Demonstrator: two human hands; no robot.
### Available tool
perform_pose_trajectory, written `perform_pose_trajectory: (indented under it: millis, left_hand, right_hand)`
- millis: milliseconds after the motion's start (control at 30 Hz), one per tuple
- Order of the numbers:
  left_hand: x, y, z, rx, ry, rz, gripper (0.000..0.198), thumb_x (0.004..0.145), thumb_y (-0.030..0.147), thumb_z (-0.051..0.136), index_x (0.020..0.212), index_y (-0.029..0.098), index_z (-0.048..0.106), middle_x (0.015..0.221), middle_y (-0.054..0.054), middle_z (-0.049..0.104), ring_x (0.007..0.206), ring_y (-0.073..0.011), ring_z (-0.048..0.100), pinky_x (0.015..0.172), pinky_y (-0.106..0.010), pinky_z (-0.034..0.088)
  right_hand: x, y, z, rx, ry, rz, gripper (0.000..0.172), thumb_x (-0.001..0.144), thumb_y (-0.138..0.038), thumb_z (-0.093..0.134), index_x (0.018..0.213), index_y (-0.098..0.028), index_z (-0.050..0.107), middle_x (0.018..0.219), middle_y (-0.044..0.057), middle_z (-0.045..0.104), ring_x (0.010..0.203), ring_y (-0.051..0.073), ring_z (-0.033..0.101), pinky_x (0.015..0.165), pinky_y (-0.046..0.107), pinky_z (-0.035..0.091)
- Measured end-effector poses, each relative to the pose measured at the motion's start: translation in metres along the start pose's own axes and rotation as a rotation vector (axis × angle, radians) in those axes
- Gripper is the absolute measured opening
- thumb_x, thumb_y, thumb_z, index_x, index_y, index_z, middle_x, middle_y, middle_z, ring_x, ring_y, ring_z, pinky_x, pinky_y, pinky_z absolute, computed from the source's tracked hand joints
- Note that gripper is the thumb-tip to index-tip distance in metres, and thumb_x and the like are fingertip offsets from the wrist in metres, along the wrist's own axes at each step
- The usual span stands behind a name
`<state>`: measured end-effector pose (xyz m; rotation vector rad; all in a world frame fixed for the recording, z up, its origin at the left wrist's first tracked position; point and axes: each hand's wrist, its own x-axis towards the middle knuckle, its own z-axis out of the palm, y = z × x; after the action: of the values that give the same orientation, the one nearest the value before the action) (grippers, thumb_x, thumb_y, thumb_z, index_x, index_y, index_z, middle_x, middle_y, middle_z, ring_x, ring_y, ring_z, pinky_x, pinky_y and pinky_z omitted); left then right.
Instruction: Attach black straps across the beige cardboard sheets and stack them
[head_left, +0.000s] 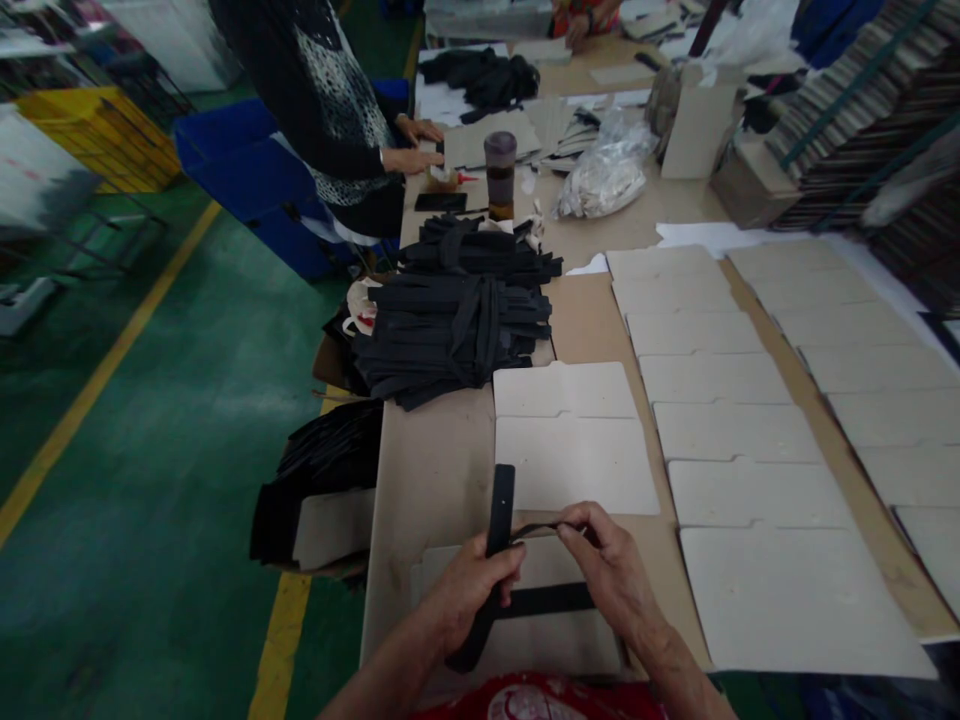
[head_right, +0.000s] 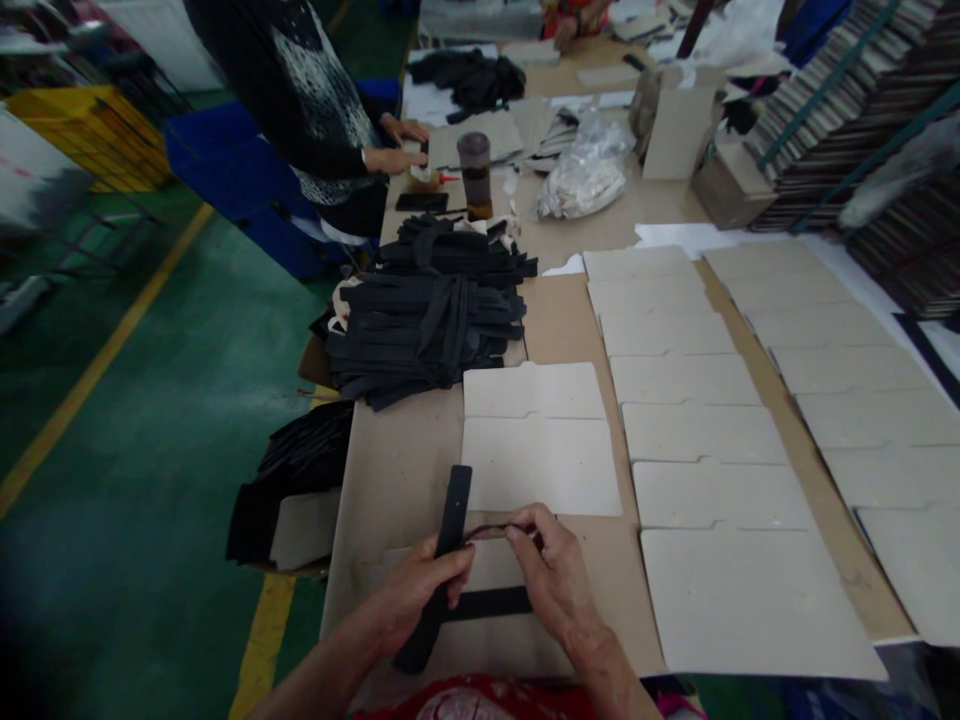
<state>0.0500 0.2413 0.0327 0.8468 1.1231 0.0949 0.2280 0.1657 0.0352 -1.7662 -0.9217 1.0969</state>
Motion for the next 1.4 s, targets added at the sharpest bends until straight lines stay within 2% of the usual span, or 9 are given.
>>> perform_pose_trajectory:
  millis: [133, 300, 433, 567, 633, 767, 900, 1067, 1400]
  left_hand:
    - [0.003, 0.017, -0.001, 0.301, -0.120, -0.004, 0.044, 0.082, 0.052, 0.057, 0.101, 0.014, 0.068, 0.062, 0.003, 0.057, 0.048, -0.0097, 0.050, 0.050, -0.022, 0.039]
    - [0.015, 0.036, -0.011, 0.310, -0.150, 0.060, 0.049, 0.084, 0.054, 0.059, 0.114, 0.018, 0.070, 0.074, 0.000, 0.065, 0.056, -0.0114, 0.056, 0.053, -0.022, 0.045]
    - [0.023, 0.048, -0.023, 0.363, -0.125, -0.001, 0.036, 0.073, 0.041, 0.073, 0.099, 0.016, 0.075, 0.076, -0.001, 0.067, 0.060, -0.0128, 0.056, 0.053, -0.022, 0.045]
    - [0.027, 0.056, -0.027, 0.452, -0.166, -0.014, 0.020, 0.066, 0.031, 0.074, 0.080, 0.016, 0.075, 0.066, 0.001, 0.065, 0.060, -0.0132, 0.055, 0.057, -0.023, 0.042]
    - [0.032, 0.055, -0.028, 0.485, -0.068, 0.000, 0.021, 0.069, 0.036, 0.071, 0.071, 0.016, 0.073, 0.060, 0.000, 0.063, 0.060, -0.0145, 0.055, 0.059, -0.024, 0.040]
    - [0.055, 0.049, -0.030, 0.508, 0.228, 0.048, 0.040, 0.074, 0.054, 0.061, 0.064, 0.016, 0.069, 0.057, -0.001, 0.061, 0.054, -0.0155, 0.051, 0.056, -0.027, 0.037]
    - [0.076, 0.047, -0.024, 0.512, 0.390, 0.103, 0.032, 0.069, 0.050, 0.066, 0.071, 0.018, 0.071, 0.058, -0.001, 0.063, 0.057, -0.0172, 0.056, 0.057, -0.026, 0.038]
    - [0.085, 0.049, -0.014, 0.488, 0.428, 0.130, 0.028, 0.071, 0.041, 0.065, 0.086, 0.019, 0.073, 0.060, 0.001, 0.064, 0.056, -0.0162, 0.055, 0.055, -0.026, 0.039]
    - [0.093, 0.050, -0.010, 0.453, 0.487, 0.121, 0.035, 0.071, 0.043, 0.066, 0.095, 0.018, 0.072, 0.061, 0.002, 0.062, 0.054, -0.0145, 0.053, 0.055, -0.025, 0.039]
  right_hand:
    - [0.003, 0.005, -0.014, 0.137, -0.018, 0.135, 0.025, 0.087, -0.046, 0.058, 0.080, -0.022, 0.057, 0.070, -0.003, 0.051, 0.068, 0.014, 0.048, 0.062, 0.026, 0.039]
    - [0.014, 0.026, -0.039, 0.136, 0.162, 0.197, 0.027, 0.082, -0.047, 0.063, 0.076, -0.022, 0.055, 0.064, -0.005, 0.048, 0.062, 0.013, 0.045, 0.057, 0.025, 0.036]
    - [0.026, 0.048, -0.065, 0.176, 0.344, 0.260, 0.030, 0.076, -0.049, 0.068, 0.082, -0.022, 0.056, 0.063, -0.005, 0.051, 0.057, 0.012, 0.045, 0.054, 0.025, 0.037]
    - [0.037, 0.058, -0.077, 0.186, 0.419, 0.283, 0.033, 0.073, -0.051, 0.069, 0.081, -0.022, 0.057, 0.061, -0.005, 0.054, 0.055, 0.013, 0.047, 0.053, 0.025, 0.038]
    - [0.042, 0.058, -0.079, 0.155, 0.463, 0.308, 0.034, 0.072, -0.052, 0.069, 0.080, -0.021, 0.058, 0.062, -0.004, 0.057, 0.055, 0.013, 0.047, 0.052, 0.026, 0.038]
    - [0.054, 0.062, -0.080, 0.054, 0.494, 0.311, 0.033, 0.070, -0.052, 0.067, 0.078, -0.020, 0.061, 0.062, -0.002, 0.059, 0.057, 0.015, 0.051, 0.056, 0.028, 0.041]
    - [0.064, 0.075, -0.082, -0.071, 0.541, 0.272, 0.034, 0.073, -0.054, 0.062, 0.080, -0.020, 0.062, 0.070, 0.001, 0.063, 0.067, 0.019, 0.057, 0.067, 0.032, 0.044]
    - [0.071, 0.084, -0.083, -0.190, 0.600, 0.288, 0.037, 0.074, -0.055, 0.058, 0.087, -0.021, 0.062, 0.078, 0.005, 0.068, 0.073, 0.022, 0.061, 0.072, 0.035, 0.045]
    - [0.075, 0.087, -0.082, -0.266, 0.599, 0.289, 0.034, 0.077, -0.053, 0.054, 0.086, -0.021, 0.062, 0.079, 0.007, 0.070, 0.072, 0.023, 0.062, 0.070, 0.035, 0.045]
